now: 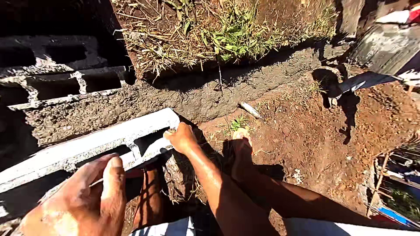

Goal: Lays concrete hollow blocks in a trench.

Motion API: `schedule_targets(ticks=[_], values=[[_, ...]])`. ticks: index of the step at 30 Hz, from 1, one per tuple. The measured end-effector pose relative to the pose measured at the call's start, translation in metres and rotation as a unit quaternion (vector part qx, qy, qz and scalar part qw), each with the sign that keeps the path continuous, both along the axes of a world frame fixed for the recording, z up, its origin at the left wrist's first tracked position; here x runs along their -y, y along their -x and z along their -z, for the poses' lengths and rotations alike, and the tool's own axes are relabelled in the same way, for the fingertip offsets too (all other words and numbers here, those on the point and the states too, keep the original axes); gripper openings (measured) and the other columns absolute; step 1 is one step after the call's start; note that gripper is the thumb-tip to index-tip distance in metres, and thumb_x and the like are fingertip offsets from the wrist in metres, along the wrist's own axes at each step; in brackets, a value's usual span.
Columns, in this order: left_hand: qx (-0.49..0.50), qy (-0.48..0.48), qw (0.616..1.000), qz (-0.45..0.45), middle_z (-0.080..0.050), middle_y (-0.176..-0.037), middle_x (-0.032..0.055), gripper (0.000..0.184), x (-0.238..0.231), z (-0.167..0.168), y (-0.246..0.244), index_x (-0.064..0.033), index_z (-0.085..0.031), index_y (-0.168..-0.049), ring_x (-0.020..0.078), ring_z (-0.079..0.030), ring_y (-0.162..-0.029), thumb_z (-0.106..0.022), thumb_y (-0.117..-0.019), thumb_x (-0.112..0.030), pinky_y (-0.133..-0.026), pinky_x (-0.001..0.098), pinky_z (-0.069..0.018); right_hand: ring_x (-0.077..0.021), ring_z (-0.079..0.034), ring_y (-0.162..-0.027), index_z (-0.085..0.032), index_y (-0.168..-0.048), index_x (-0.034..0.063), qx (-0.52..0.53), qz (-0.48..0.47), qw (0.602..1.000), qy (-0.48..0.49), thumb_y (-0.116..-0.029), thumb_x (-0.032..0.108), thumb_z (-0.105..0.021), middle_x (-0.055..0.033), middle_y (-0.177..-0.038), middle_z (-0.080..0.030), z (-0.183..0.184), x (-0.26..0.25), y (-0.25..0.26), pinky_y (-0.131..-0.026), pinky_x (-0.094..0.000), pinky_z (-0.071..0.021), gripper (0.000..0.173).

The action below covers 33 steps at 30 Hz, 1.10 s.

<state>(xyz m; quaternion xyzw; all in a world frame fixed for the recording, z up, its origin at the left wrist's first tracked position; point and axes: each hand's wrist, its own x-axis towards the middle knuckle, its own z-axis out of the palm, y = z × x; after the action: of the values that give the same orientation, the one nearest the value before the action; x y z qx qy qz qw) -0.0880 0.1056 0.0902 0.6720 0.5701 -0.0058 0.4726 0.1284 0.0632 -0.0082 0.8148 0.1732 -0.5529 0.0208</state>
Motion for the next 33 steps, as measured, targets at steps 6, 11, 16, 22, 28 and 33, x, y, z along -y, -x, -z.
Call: schedule_targets(ticks=[6, 11, 16, 22, 28, 33], values=[[0.045, -0.122, 0.987, 0.099, -0.065, -0.133, 0.0216, 0.042, -0.03, 0.079, -0.044, -0.0047, -0.068, -0.128, 0.0455, -0.059, -0.125, -0.054, -0.1021, -0.035, -0.103, 0.0676, -0.0439, -0.0335, -0.065, -0.119, -0.066, -0.12, -0.0042, -0.009, -0.016, 1.0, -0.012, -0.1003, 0.023, -0.065, -0.0226, -0.12, -0.069, -0.006, -0.003, -0.004, -0.102, -0.0523, -0.0506, 0.034], [0.016, -0.074, 0.98, 0.185, -0.066, -0.13, 0.0221, 0.044, -0.051, 0.113, 0.003, -0.0021, -0.071, -0.122, 0.0439, -0.059, -0.126, -0.055, -0.1017, -0.037, -0.106, 0.0656, -0.0425, -0.0332, -0.066, -0.115, -0.069, -0.113, -0.0033, -0.02, 0.001, 1.0, -0.008, -0.0968, 0.032, -0.072, -0.0217, -0.115, -0.07, -0.003, -0.001, -0.002, -0.1, -0.0534, -0.0511, 0.04], [0.09, -0.031, 0.973, 0.211, -0.073, -0.112, 0.0172, 0.059, -0.051, 0.125, 0.005, -0.0045, -0.075, -0.109, 0.0347, -0.069, -0.109, -0.047, -0.1016, -0.056, -0.095, 0.0613, -0.0516, -0.0331, -0.066, -0.114, -0.068, -0.113, -0.003, -0.018, -0.006, 1.0, -0.013, -0.0972, 0.033, -0.071, -0.021, -0.114, -0.071, -0.003, 0.001, -0.003, -0.1, -0.0538, -0.0508, 0.04], [0.128, -0.048, 0.965, 0.223, -0.073, -0.106, 0.0152, 0.036, -0.058, 0.12, 0.001, -0.0053, -0.076, -0.102, 0.0352, -0.068, -0.106, -0.061, -0.0965, -0.037, -0.092, 0.061, -0.0517, -0.0325, -0.066, -0.114, -0.068, -0.114, -0.0023, -0.015, -0.006, 1.0, -0.009, -0.0967, 0.033, -0.071, -0.0207, -0.115, -0.07, -0.004, -0.001, -0.004, -0.1, -0.0532, -0.0507, 0.04], [0.114, -0.072, 0.954, 0.268, -0.072, -0.109, 0.0155, 0.055, -0.054, 0.124, -0.02, -0.0085, -0.074, -0.114, 0.0384, -0.067, -0.108, -0.052, -0.0969, -0.056, -0.094, 0.0612, -0.0505, -0.0325, -0.066, -0.115, -0.068, -0.117, -0.0023, -0.016, -0.008, 1.0, -0.019, -0.0962, 0.032, -0.072, -0.0204, -0.116, -0.071, -0.002, -0.001, -0.004, -0.101, -0.0536, -0.0505, 0.04], [0.096, -0.055, 0.962, 0.25, -0.072, -0.11, 0.0188, 0.025, -0.052, 0.125, -0.033, -0.0055, -0.075, -0.11, 0.0435, -0.065, -0.111, -0.065, -0.0971, -0.025, -0.097, 0.0638, -0.0485, -0.0324, -0.065, -0.117, -0.066, -0.119, -0.0037, -0.022, -0.018, 0.999, -0.02, -0.0974, 0.032, -0.07, -0.0209, -0.118, -0.07, -0.002, 0.0, -0.008, -0.102, -0.0536, -0.0501, 0.042]])
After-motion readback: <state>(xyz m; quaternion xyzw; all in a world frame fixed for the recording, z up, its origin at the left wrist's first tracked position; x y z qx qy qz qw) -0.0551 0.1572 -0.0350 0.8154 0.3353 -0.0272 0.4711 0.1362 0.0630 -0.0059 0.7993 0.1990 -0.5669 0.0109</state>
